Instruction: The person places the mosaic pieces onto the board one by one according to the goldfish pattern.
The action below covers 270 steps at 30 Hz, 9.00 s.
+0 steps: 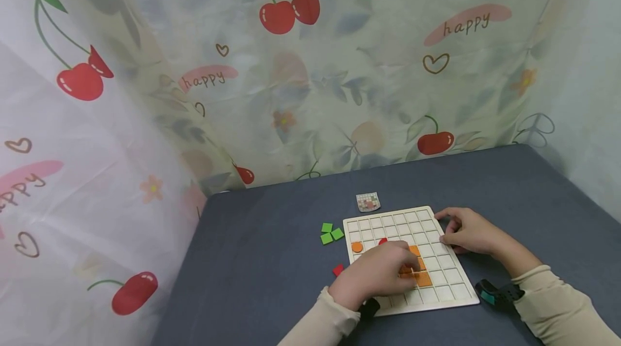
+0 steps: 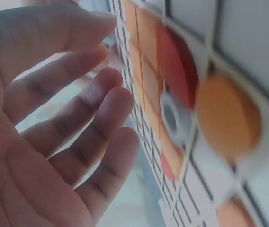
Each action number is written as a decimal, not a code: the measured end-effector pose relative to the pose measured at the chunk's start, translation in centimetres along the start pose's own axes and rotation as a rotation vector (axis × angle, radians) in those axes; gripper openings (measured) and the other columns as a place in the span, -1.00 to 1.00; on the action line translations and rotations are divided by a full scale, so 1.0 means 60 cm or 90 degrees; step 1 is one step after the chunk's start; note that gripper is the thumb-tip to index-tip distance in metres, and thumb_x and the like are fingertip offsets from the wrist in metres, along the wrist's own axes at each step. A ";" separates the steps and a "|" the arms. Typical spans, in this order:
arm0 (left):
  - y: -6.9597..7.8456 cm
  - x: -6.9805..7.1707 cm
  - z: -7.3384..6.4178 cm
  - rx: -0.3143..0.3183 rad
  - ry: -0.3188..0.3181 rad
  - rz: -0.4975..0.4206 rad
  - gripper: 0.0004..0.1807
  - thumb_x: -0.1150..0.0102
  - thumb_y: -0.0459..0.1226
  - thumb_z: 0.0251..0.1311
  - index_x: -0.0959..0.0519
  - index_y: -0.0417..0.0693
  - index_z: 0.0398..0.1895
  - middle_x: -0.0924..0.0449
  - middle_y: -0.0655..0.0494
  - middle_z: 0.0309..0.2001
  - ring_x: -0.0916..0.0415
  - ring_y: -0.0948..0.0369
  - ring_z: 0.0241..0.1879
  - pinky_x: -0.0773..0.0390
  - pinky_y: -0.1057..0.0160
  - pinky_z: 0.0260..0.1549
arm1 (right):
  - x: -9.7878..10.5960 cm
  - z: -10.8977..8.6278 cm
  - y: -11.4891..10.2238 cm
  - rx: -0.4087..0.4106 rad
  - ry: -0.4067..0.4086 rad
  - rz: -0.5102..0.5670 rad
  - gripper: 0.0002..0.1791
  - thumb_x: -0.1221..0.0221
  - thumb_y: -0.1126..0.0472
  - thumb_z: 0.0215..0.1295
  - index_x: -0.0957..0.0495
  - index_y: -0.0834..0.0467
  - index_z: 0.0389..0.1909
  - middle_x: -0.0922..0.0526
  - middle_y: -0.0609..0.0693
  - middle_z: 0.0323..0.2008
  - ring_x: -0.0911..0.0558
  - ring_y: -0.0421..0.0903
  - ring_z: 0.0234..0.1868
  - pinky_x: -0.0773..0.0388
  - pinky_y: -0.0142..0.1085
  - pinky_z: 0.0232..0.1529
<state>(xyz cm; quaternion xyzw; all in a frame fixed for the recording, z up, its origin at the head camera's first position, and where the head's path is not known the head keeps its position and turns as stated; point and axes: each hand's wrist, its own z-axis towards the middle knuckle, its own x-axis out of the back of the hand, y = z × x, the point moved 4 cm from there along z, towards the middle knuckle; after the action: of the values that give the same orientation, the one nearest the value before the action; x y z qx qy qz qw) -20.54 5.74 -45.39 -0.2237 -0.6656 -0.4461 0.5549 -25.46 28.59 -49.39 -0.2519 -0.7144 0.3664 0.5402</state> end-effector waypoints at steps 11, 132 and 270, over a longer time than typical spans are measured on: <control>-0.075 0.023 -0.069 0.101 0.056 -0.065 -0.82 -0.41 -0.26 0.30 -0.82 0.02 -0.06 -0.69 0.22 -0.15 -0.54 0.39 -0.24 -0.51 0.53 -0.21 | -0.001 0.002 0.000 -0.009 0.005 0.000 -0.29 -0.37 0.31 0.33 -0.36 0.46 0.42 -0.58 0.06 -0.41 -0.57 -0.07 -0.50 -0.60 -0.22 -0.49; 0.006 -0.005 0.043 0.052 0.005 0.059 -0.83 -0.45 0.05 0.25 -0.71 0.27 -0.37 -0.51 0.43 -0.42 -0.38 0.50 -0.44 -0.33 0.53 -0.52 | 0.002 -0.005 -0.005 0.003 -0.003 0.017 -0.30 -0.37 0.33 0.32 -0.37 0.48 0.41 -0.60 0.07 -0.42 -0.60 -0.05 -0.48 -0.63 -0.21 -0.47; -0.248 0.052 -0.156 0.414 0.174 -0.100 -0.75 -0.55 -0.20 0.19 -0.77 -0.09 -0.12 -0.72 0.03 -0.17 -0.61 0.17 -0.22 -0.66 0.04 -0.14 | 0.000 0.000 0.002 -0.023 0.013 -0.011 -0.29 -0.38 0.31 0.32 -0.37 0.46 0.42 -0.59 0.07 -0.39 -0.57 -0.05 -0.45 -0.61 -0.22 -0.47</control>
<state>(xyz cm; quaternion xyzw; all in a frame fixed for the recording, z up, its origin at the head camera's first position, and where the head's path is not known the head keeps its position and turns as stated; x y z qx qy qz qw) -28.19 -10.23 -47.76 0.0781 -0.7072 -0.2785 0.6451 -25.48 28.63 -49.48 -0.2593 -0.7175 0.3461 0.5461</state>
